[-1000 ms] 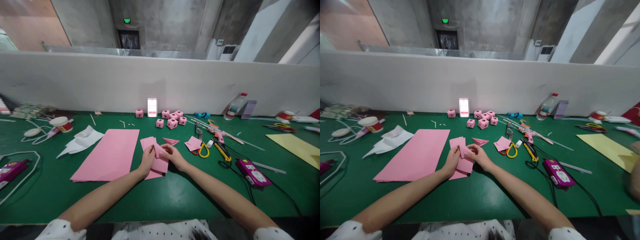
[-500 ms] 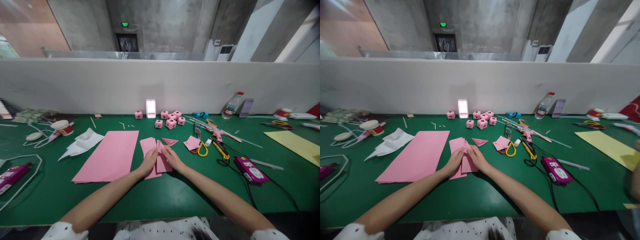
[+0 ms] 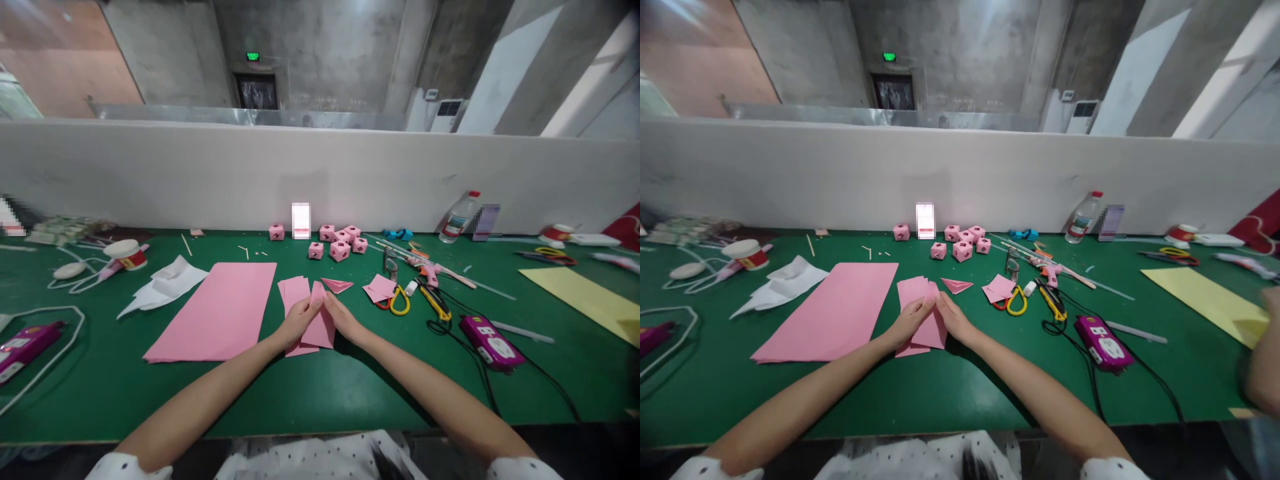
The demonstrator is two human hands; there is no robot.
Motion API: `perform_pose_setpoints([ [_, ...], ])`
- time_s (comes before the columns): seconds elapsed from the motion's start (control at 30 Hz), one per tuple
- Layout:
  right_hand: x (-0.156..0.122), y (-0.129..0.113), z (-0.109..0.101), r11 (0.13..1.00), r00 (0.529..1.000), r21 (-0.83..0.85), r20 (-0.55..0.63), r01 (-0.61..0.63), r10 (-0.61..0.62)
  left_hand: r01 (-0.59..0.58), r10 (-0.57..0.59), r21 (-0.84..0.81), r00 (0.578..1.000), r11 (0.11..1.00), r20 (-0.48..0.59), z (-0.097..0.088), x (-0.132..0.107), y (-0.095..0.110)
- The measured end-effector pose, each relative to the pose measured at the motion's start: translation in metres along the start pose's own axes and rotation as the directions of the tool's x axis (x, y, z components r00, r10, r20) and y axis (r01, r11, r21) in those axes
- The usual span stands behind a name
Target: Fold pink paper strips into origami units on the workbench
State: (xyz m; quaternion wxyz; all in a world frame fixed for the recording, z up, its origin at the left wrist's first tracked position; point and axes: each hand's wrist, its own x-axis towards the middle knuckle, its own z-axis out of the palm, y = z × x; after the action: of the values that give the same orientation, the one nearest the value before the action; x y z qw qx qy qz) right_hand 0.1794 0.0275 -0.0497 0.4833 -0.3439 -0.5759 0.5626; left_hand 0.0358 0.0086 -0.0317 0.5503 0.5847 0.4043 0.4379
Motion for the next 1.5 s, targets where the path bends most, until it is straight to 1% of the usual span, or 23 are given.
perform_pose_setpoints([
  [0.13,0.001,-0.001,0.001,0.998,1.0,0.055,-0.009,-0.018,0.018,-0.031,0.033,0.049,0.999,0.998,-0.03,0.0,0.0,-0.003],
  [0.2,0.002,-0.002,0.001,0.996,0.999,0.083,-0.024,-0.036,0.038,0.009,-0.008,0.058,1.0,0.998,-0.004,-0.002,0.002,-0.005],
  [0.3,0.002,-0.006,0.0,0.995,0.998,0.09,0.037,-0.049,0.046,0.016,-0.017,0.043,1.0,0.999,0.023,-0.007,0.003,-0.006],
  [0.37,0.002,-0.01,-0.001,0.993,0.994,0.092,0.09,-0.072,0.064,-0.011,0.01,0.074,1.0,0.997,0.013,-0.008,0.003,-0.005],
  [0.43,0.001,-0.014,-0.004,0.988,0.989,0.108,0.111,-0.108,0.096,-0.045,0.042,0.089,0.999,0.995,0.034,-0.008,0.001,-0.005],
  [0.5,0.001,-0.016,-0.005,0.991,0.99,0.092,0.111,-0.1,0.089,-0.092,0.092,0.089,0.996,0.992,-0.003,-0.007,0.0,-0.004],
  [0.57,0.002,-0.017,-0.007,0.997,0.995,0.047,0.08,-0.068,0.064,-0.119,0.124,0.065,0.989,0.991,-0.075,-0.006,-0.001,-0.004],
  [0.6,0.002,-0.017,-0.007,0.998,0.997,0.025,0.054,-0.053,0.052,-0.122,0.127,0.047,0.986,0.991,-0.108,-0.006,0.0,-0.005],
  [0.67,0.002,-0.015,-0.007,0.999,0.999,0.001,0.012,-0.044,0.044,-0.112,0.113,0.016,0.984,0.994,-0.141,-0.006,0.001,-0.004],
  [0.77,0.002,-0.013,-0.008,0.998,0.998,0.022,-0.007,-0.065,0.066,-0.104,0.105,0.02,0.984,0.994,-0.145,-0.008,0.002,-0.003],
  [0.93,0.007,-0.009,-0.012,0.974,0.984,0.145,-0.003,-0.174,0.176,-0.11,0.125,0.109,0.983,0.988,-0.138,-0.008,0.002,-0.003],
  [1.0,0.009,-0.009,-0.014,0.963,0.981,0.187,0.008,-0.194,0.196,-0.103,0.122,0.127,0.981,0.986,-0.153,-0.007,0.002,-0.005],
  [1.07,0.01,-0.01,-0.014,0.961,0.98,0.189,0.022,-0.2,0.2,-0.085,0.104,0.124,0.983,0.989,-0.154,-0.006,0.002,-0.007],
  [1.13,0.009,-0.01,-0.013,0.98,0.987,0.118,0.013,-0.162,0.161,-0.072,0.088,0.116,0.986,0.991,-0.139,-0.006,0.003,-0.008],
  [1.2,0.008,-0.009,-0.01,0.997,0.997,-0.025,-0.015,-0.072,0.072,-0.07,0.086,0.119,0.988,0.99,-0.13,-0.007,0.003,-0.009],
  [1.27,0.006,-0.007,-0.007,0.985,0.999,-0.17,-0.052,0.007,-0.016,-0.084,0.101,0.139,0.987,0.987,-0.122,-0.008,0.003,-0.008],
  [1.3,0.006,-0.006,-0.005,0.974,0.996,-0.224,-0.072,0.028,-0.046,-0.095,0.113,0.158,0.987,0.983,-0.112,-0.008,0.003,-0.008],
  [1.4,0.005,-0.002,-0.002,0.951,0.988,-0.305,-0.13,0.045,-0.088,-0.13,0.149,0.224,0.986,0.966,-0.072,-0.008,0.001,-0.006],
  [1.5,0.005,-0.001,-0.001,0.937,0.983,-0.345,-0.149,0.047,-0.104,-0.136,0.152,0.273,0.988,0.953,-0.041,-0.008,-0.001,-0.005],
])
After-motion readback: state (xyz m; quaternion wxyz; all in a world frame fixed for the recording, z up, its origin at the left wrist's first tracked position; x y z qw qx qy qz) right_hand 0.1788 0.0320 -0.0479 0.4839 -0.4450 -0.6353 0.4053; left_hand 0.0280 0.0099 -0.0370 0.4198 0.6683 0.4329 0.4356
